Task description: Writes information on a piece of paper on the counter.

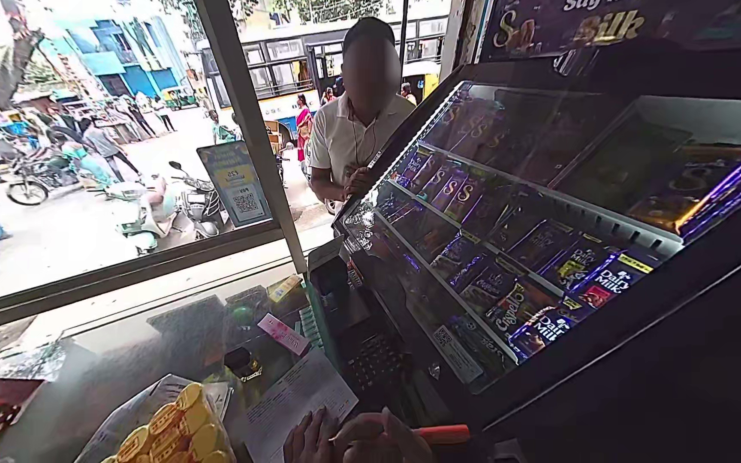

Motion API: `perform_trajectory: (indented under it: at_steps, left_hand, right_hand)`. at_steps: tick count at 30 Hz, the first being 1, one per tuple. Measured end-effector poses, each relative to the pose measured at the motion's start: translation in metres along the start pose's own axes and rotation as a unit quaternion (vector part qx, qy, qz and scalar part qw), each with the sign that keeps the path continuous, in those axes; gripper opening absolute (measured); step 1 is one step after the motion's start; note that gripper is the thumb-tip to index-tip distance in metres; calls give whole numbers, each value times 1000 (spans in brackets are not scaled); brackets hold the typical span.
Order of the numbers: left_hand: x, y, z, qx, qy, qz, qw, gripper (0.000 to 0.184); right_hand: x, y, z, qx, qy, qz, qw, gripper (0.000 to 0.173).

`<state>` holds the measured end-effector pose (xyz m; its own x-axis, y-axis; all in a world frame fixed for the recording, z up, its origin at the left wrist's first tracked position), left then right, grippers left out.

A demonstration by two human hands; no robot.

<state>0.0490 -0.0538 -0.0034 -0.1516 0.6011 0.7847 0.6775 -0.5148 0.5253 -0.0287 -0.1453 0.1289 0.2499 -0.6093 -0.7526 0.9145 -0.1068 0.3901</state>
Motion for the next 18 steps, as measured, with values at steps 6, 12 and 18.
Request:
perform_trajectory:
  at_steps: [6, 12, 18]
  left_hand:
    - [-2, 9, -4, 39, 48, 14, 998, 37]
    - [-13, -4, 4, 52, 47, 27, 997, 32]
    - [-13, -1, 2, 49, 45, 28, 997, 31]
  right_hand:
    - [37, -9, 53, 130, -620, 41, 772, 30]
    - [107, -52, 34, 86, -733, -63, 672, 21]
    - [152, -48, 33, 38, -831, -105, 545, 19]
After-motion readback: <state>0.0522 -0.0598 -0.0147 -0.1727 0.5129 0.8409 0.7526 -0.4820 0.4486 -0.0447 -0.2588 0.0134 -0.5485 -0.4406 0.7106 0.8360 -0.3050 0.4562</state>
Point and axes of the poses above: each hand's wrist, its own y-axis towards the middle knuckle, its own x-axis out of the back of the hand, z = x × y, the point moved 9 cm from there along y, towards the middle knuckle, and after that the axes turned 7 degrees about x, right-handed, at the moved point
